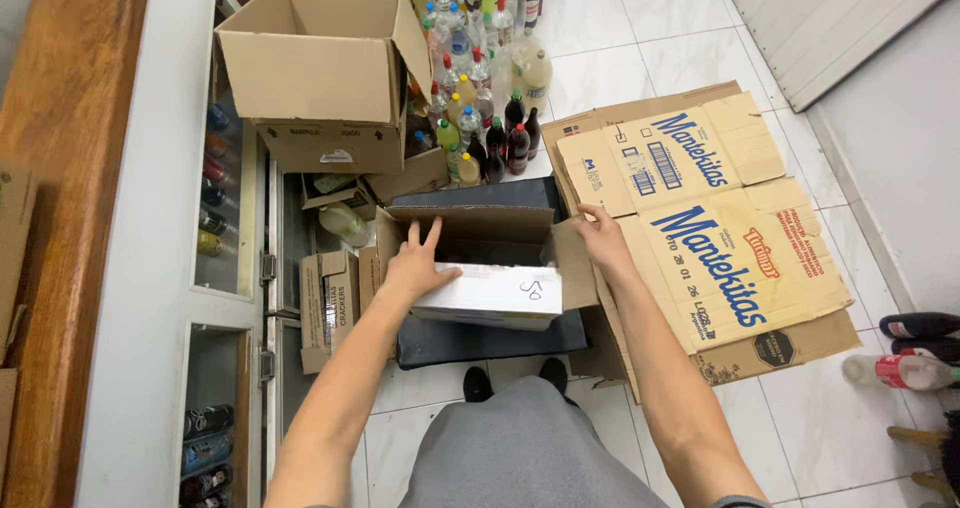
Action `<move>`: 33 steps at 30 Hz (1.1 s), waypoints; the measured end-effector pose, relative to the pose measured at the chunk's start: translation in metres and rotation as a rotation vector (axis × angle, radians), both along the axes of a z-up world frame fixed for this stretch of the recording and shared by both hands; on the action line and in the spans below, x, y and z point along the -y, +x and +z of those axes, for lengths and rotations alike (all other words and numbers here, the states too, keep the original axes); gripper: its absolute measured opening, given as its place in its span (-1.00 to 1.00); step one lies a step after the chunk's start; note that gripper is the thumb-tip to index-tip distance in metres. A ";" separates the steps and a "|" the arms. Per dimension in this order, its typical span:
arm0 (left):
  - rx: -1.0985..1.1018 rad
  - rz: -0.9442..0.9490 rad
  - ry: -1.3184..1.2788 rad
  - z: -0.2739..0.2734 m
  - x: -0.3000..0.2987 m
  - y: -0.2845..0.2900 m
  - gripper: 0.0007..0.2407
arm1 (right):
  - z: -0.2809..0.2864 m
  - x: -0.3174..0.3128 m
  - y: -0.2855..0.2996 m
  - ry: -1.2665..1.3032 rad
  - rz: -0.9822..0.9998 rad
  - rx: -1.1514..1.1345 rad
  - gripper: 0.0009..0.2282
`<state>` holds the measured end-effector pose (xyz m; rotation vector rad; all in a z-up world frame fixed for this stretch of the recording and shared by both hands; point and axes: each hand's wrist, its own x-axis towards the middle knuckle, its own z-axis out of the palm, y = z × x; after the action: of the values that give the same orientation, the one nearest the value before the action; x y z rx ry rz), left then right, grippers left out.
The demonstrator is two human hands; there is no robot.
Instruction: The person picks up cardboard boxes from a stack, folds the flaps to form the bottom, and places the assembled boxes on a shelf.
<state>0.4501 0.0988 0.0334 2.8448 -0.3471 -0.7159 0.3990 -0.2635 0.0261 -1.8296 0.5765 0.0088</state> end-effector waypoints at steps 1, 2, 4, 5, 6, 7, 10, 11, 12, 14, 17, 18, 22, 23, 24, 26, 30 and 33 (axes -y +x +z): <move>0.004 0.000 -0.001 -0.009 0.001 0.001 -0.05 | 0.009 -0.005 -0.005 -0.001 0.000 0.004 -0.55; 0.063 -0.027 0.039 -0.019 0.003 0.002 -0.02 | 0.018 -0.009 -0.012 0.136 0.025 -0.030 -0.50; 0.126 -0.052 0.076 -0.025 0.008 0.002 0.01 | 0.014 -0.010 -0.021 0.270 0.052 -0.062 -0.45; 0.173 -0.077 0.110 -0.021 0.010 0.001 0.01 | 0.001 -0.006 -0.024 0.228 0.152 -0.085 -0.46; 0.215 -0.100 0.146 -0.018 0.011 -0.002 0.00 | -0.014 -0.005 -0.030 0.187 0.254 -0.111 -0.45; 0.213 -0.096 0.146 -0.010 0.015 -0.002 0.00 | -0.010 -0.007 -0.036 0.187 0.258 -0.113 -0.45; 0.314 -0.136 0.236 0.008 0.018 -0.007 -0.05 | -0.018 -0.015 -0.052 -0.014 0.443 -0.102 -0.35; 0.375 -0.114 0.201 0.013 0.015 -0.009 -0.10 | -0.033 -0.018 -0.054 -0.153 0.474 0.035 -0.33; 0.437 -0.091 0.165 0.017 0.013 -0.010 -0.14 | -0.047 -0.020 -0.054 -0.292 0.503 0.174 -0.31; 0.458 0.028 0.128 0.029 0.003 -0.015 -0.20 | -0.038 -0.026 -0.058 -0.369 0.554 0.039 -0.37; 0.414 0.291 -0.007 0.038 -0.025 -0.019 -0.29 | -0.045 -0.032 -0.051 -0.566 0.585 -0.121 -0.45; 0.343 0.435 -0.107 0.038 -0.036 -0.020 -0.32 | -0.050 -0.033 -0.049 -0.687 0.569 -0.150 -0.47; 0.043 0.586 -0.317 0.064 -0.055 -0.030 -0.34 | -0.038 -0.054 -0.030 -0.915 0.529 -0.097 -0.52; 0.008 0.573 -0.340 0.086 -0.050 -0.039 -0.35 | -0.031 -0.059 -0.028 -0.988 0.533 0.022 -0.42; -0.026 0.560 -0.363 0.109 -0.045 -0.048 -0.36 | -0.024 -0.064 -0.025 -1.059 0.534 0.143 -0.30; 0.000 0.541 -0.387 0.084 -0.056 -0.048 -0.35 | -0.020 -0.075 -0.007 -1.062 0.565 0.197 -0.16; 0.003 0.529 -0.447 0.064 -0.060 -0.057 -0.34 | -0.022 -0.096 0.027 -1.144 0.804 0.147 -0.01; 0.004 0.501 -0.501 0.082 -0.057 -0.065 -0.32 | -0.044 -0.111 0.041 -1.101 1.007 0.097 -0.17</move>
<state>0.3854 0.1560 0.1155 2.3096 0.1686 -0.4404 0.4397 -0.1530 -0.0175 -2.9824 -0.6142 0.3312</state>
